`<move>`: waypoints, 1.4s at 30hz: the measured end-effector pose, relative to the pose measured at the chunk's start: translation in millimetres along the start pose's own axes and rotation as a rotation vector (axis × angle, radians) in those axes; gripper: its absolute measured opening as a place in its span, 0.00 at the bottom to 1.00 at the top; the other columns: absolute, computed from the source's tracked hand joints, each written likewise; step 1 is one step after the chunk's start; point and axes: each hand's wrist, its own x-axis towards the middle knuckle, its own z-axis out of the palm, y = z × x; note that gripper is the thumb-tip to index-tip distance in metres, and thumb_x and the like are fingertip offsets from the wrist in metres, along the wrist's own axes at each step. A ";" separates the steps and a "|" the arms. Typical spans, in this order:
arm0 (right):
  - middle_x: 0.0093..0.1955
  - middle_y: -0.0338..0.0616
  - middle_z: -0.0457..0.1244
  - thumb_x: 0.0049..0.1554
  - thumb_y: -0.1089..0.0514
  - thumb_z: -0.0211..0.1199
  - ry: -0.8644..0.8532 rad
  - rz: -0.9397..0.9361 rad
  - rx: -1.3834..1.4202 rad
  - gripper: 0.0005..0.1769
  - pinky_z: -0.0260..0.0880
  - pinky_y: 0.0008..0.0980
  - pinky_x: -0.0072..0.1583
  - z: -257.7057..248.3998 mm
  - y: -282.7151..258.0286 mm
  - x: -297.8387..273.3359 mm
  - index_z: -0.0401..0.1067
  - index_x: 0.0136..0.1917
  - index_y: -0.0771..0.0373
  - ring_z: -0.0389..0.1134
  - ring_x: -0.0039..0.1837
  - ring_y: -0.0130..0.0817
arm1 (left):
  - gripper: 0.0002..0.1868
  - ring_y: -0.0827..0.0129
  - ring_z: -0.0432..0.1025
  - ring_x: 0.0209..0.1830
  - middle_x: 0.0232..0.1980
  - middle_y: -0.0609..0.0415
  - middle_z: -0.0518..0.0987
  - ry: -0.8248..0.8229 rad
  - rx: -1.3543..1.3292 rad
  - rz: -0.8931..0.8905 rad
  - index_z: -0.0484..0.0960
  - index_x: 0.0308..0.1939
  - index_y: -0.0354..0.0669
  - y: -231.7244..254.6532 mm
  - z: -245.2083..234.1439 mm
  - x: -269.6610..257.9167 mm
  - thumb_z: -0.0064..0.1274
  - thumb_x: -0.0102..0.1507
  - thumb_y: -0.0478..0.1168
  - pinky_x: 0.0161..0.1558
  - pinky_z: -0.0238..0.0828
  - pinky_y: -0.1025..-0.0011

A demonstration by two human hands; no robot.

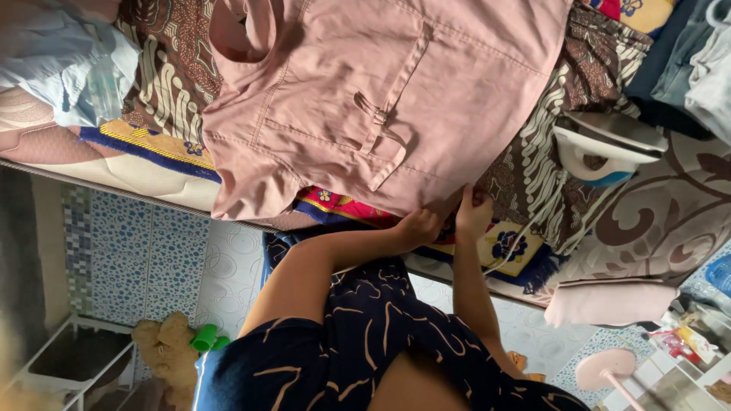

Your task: Ironing a pink jacket and then folding it on a mattress on the floor.

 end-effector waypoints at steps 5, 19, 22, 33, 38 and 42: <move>0.49 0.49 0.70 0.61 0.30 0.63 -0.225 0.207 0.102 0.38 0.70 0.36 0.52 9.1 77.1 -38.7 0.75 0.56 0.72 0.72 0.51 0.42 | 0.14 0.66 0.66 0.27 0.28 0.54 0.71 0.340 -0.043 0.024 0.87 0.37 0.32 1.1 -34.4 3.7 0.53 0.54 0.39 0.28 0.66 0.69; 0.37 0.35 0.66 0.59 0.52 0.68 -0.382 0.419 0.729 0.10 0.70 0.26 0.38 8.4 75.5 -81.2 0.74 0.48 0.58 0.68 0.37 0.24 | 0.22 0.51 0.68 0.63 0.65 0.45 0.70 0.126 0.338 -0.336 0.76 0.63 0.46 -125.6 -90.8 -127.6 0.49 0.65 0.42 0.58 0.68 0.47; 0.35 0.36 0.65 0.61 0.50 0.68 -0.310 0.321 0.736 0.14 0.70 0.25 0.37 8.4 77.6 -86.4 0.72 0.41 0.61 0.66 0.36 0.24 | 0.18 0.50 0.67 0.62 0.62 0.45 0.71 0.204 0.504 -0.396 0.75 0.59 0.47 -155.9 -95.6 -160.4 0.48 0.65 0.43 0.58 0.68 0.46; 0.31 0.38 0.63 0.63 0.45 0.68 -0.050 -0.080 0.373 0.24 0.60 0.28 0.37 11.2 88.6 -95.0 0.73 0.37 0.67 0.61 0.34 0.26 | 0.14 0.56 0.69 0.58 0.58 0.48 0.75 0.157 0.433 -0.250 0.79 0.56 0.45 -176.7 -117.4 -198.4 0.50 0.67 0.40 0.50 0.66 0.57; 0.40 0.42 0.67 0.55 0.43 0.70 -0.155 0.121 0.143 0.23 0.70 0.33 0.42 9.2 80.0 -92.1 0.73 0.47 0.66 0.69 0.38 0.34 | 0.14 0.57 0.70 0.54 0.52 0.50 0.75 -0.005 0.475 -0.311 0.79 0.51 0.45 -155.0 -137.6 -190.8 0.52 0.63 0.43 0.56 0.69 0.51; 0.56 0.57 0.64 0.51 0.50 0.75 0.109 -0.325 -0.328 0.28 0.67 0.50 0.57 -11.6 40.9 -67.4 0.71 0.59 0.65 0.65 0.57 0.54 | 0.19 0.55 0.70 0.55 0.53 0.48 0.76 0.059 0.180 -0.502 0.80 0.51 0.44 -136.8 -123.2 -158.7 0.55 0.58 0.46 0.55 0.68 0.50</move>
